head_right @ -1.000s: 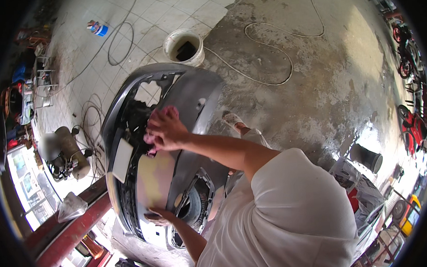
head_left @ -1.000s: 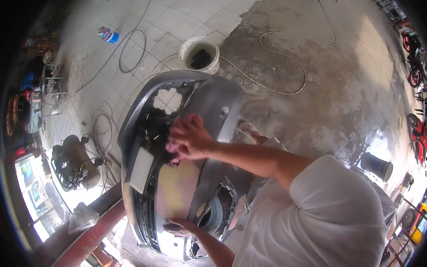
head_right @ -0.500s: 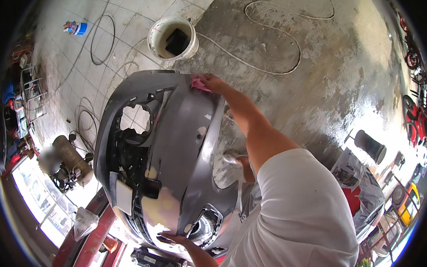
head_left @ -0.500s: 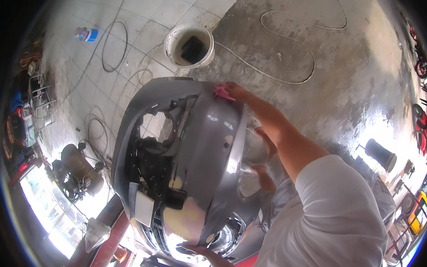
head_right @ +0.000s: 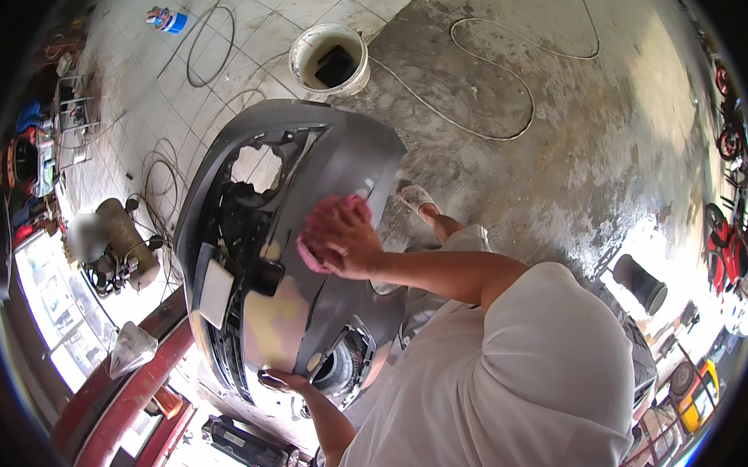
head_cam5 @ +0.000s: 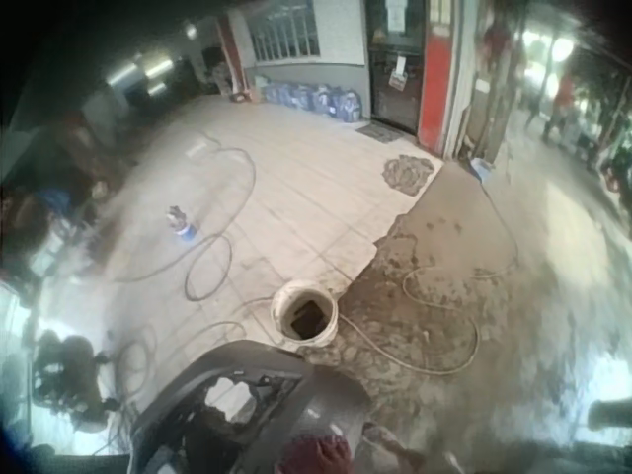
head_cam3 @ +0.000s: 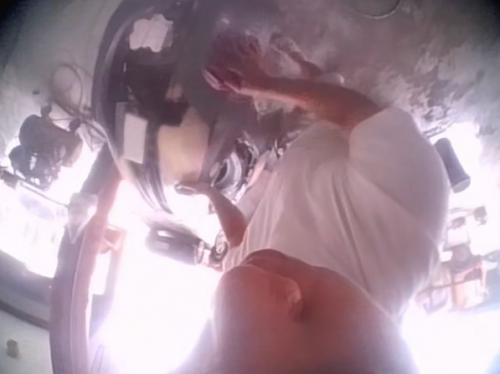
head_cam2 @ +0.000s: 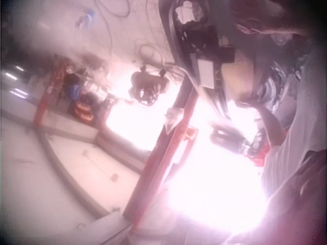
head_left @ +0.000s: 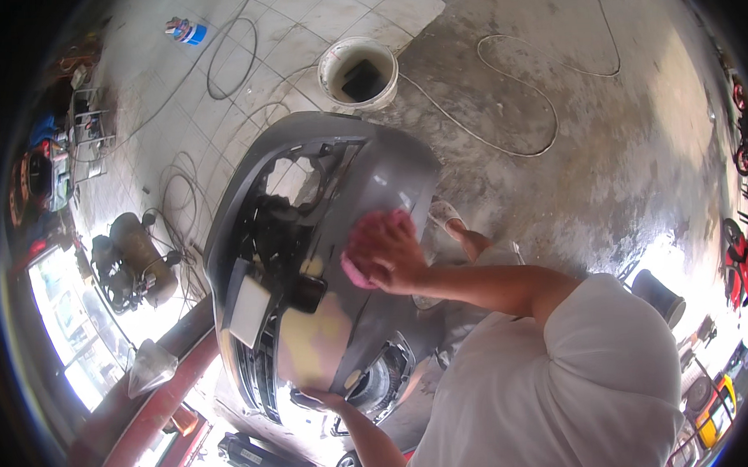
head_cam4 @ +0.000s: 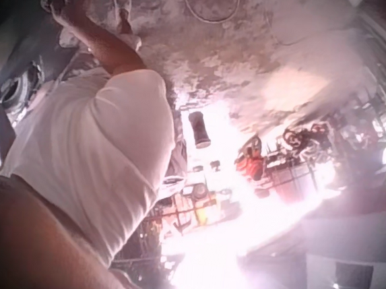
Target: The person scrubs a detached car bumper with a sponge and water, then wipes it with a cloth. The person repeatedly scrubs and wipes different sections of the bumper surface.
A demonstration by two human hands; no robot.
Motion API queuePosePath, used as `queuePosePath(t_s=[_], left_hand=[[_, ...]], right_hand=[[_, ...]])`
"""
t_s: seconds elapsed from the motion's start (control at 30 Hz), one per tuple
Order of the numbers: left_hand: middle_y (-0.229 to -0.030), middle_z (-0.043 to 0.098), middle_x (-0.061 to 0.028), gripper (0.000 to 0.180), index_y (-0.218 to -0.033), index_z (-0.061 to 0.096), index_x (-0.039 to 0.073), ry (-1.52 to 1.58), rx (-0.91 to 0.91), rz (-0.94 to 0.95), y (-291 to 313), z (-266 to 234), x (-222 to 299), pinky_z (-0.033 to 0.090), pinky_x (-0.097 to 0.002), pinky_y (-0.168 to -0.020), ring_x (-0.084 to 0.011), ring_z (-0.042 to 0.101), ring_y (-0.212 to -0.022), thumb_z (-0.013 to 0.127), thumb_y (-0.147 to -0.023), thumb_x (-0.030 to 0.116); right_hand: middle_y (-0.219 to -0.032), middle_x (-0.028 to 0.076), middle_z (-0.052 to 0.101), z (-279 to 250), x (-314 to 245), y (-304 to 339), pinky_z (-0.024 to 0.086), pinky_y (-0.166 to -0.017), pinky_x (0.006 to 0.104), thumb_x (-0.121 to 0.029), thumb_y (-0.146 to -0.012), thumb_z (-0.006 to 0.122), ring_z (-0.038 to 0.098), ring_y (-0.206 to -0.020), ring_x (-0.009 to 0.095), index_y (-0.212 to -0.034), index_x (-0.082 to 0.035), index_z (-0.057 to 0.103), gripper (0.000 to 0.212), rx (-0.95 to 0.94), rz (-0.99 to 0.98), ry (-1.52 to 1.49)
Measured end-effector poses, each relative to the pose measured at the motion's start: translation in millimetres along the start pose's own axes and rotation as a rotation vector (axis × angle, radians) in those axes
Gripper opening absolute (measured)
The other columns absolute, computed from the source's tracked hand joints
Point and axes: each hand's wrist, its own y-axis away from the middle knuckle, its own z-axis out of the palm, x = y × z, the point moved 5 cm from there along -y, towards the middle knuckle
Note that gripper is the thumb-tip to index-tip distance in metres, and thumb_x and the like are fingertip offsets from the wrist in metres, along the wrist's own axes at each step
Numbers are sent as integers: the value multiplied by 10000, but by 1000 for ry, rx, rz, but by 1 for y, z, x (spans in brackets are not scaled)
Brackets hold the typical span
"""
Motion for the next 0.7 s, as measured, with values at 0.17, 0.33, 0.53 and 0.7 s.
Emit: queuePosePath(t_s=[0.17,0.33,0.53,0.7], left_hand=[[-1523,494,-247,688,-1461,543,12,-152,-13,-60,4,6,34,330,-573,-1197,-433,447,-1423,419,-1089,577],[-1518,519,-200,661,-1456,572,88,-226,68,26,8,-13,14,321,-568,-1200,-387,434,-1452,438,-1068,606],[-1615,436,-160,572,-1495,542,151,-134,62,-7,-7,11,57,284,-620,-1219,-367,382,-1515,631,-985,392],[-1633,393,-183,721,-1523,508,155,109,-104,537,-77,8,162,334,-564,-1208,-405,391,-1496,713,-843,36]], right_hand=[[-1571,89,510,13,-97,7,233,-1222,669,-373,-876,797,396,-1511,383,-1369,-277,675,516,-222,-317,-253],[-1506,85,563,-10,-103,-5,327,-1161,615,-337,-914,754,515,-1416,353,-1316,-228,683,423,-260,-700,-318],[-1486,85,576,8,172,-33,343,-1226,517,-478,-1031,494,485,-1415,388,-1388,-227,627,456,-24,374,21],[-1603,125,466,24,25,-33,237,-1252,593,-413,-975,562,395,-1475,444,-1453,-205,598,522,-82,282,254]])
